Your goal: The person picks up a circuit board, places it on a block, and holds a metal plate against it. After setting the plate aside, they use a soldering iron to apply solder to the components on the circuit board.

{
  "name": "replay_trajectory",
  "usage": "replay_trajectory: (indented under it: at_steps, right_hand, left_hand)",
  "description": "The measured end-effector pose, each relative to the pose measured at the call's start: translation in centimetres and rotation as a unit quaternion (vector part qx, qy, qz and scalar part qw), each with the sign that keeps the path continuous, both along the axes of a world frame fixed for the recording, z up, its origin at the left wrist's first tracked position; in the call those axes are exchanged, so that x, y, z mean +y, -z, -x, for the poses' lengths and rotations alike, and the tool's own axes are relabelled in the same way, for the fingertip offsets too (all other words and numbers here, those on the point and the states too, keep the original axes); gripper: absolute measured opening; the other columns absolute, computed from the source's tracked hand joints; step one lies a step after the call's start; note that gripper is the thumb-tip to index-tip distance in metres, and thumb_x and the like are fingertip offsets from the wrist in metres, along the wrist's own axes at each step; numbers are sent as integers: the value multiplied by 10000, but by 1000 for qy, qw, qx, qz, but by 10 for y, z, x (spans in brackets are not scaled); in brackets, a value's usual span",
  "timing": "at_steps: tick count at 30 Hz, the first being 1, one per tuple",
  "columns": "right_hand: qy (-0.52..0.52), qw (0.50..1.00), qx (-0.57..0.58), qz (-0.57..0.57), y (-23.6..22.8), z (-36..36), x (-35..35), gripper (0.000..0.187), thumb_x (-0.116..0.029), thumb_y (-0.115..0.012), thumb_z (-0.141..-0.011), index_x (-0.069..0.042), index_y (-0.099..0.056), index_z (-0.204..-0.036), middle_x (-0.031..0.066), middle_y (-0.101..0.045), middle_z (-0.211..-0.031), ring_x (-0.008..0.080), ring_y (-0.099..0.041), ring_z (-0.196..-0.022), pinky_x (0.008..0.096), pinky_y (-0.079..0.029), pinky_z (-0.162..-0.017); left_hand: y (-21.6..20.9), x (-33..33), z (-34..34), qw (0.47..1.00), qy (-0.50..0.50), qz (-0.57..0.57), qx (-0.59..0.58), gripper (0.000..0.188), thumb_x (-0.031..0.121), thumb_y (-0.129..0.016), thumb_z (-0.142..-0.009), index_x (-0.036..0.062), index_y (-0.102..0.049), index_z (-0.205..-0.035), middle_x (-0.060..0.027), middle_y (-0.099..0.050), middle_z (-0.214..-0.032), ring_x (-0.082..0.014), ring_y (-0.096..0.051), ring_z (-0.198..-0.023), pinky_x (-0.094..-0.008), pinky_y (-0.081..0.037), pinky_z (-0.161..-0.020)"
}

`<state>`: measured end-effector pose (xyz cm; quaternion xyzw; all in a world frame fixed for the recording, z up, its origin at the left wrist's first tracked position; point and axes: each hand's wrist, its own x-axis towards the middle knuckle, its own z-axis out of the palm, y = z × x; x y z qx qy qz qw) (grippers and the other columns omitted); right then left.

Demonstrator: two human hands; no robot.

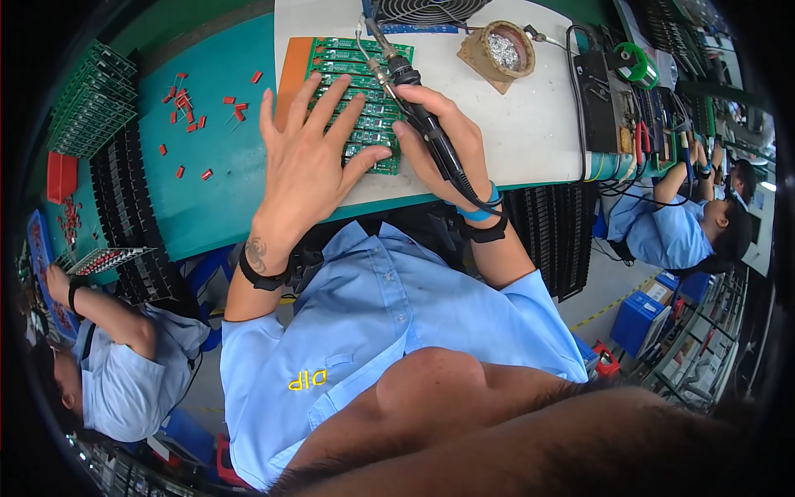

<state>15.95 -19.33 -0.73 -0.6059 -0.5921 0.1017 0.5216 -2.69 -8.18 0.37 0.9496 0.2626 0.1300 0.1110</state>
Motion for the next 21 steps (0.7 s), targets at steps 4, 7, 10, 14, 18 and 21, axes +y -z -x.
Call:
replay_trajectory:
  at_steps: [4,7,10,14,18,21]
  right_hand:
    - [-10,1000,3,-4,1,1,2,494,39,-788,-912,-33,-638,-1377,163,-752,-1266,232,-756,-1090,334,-589,-922]
    - [-19,1000,7,-5,2,3,2,497,34,-792,-911,-34,-637,-1379,160,-752,-1269,232,-755,-1090,333,-588,-921]
    - [-29,999,13,-2,1,3,1,498,27,-796,-912,-36,-637,-1380,157,-752,-1274,229,-754,-1094,331,-589,-916]
    - [-1,999,33,15,-6,-2,-12,489,28,-780,-929,-23,-624,-1389,164,-757,-1256,223,-751,-1108,333,-583,-929]
    - [14,997,70,-9,-8,-12,-36,454,24,-735,-968,4,-599,-1401,180,-761,-1231,229,-743,-1138,325,-569,-948]
    - [38,980,193,15,-15,-9,-55,437,-4,-698,-1001,28,-568,-1417,203,-760,-1221,265,-731,-1190,315,-555,-956]
  left_hand:
    - [2,0,0,1000,2,0,-7,642,533,-696,-980,123,-649,-1472,-67,-512,-1620,-331,-377,-1543,-672,-117,-1259]
    - [2,-1,0,1000,-3,1,-5,642,534,-697,-979,123,-651,-1469,-69,-508,-1623,-333,-377,-1541,-671,-122,-1259]
    - [1,-1,0,1000,-2,1,1,645,531,-691,-984,123,-640,-1480,-68,-501,-1629,-325,-370,-1547,-672,-117,-1260]
    - [-4,-1,3,1000,-1,-9,-16,628,496,-699,-991,118,-627,-1488,-75,-516,-1616,-328,-395,-1536,-655,-144,-1264]
    - [-23,12,6,997,-6,-4,-76,581,427,-727,-990,86,-637,-1451,-104,-567,-1557,-332,-466,-1479,-621,-210,-1261]
    - [-42,29,1,995,-5,-15,-103,523,357,-742,-986,71,-653,-1415,-117,-600,-1514,-332,-513,-1437,-592,-261,-1251]
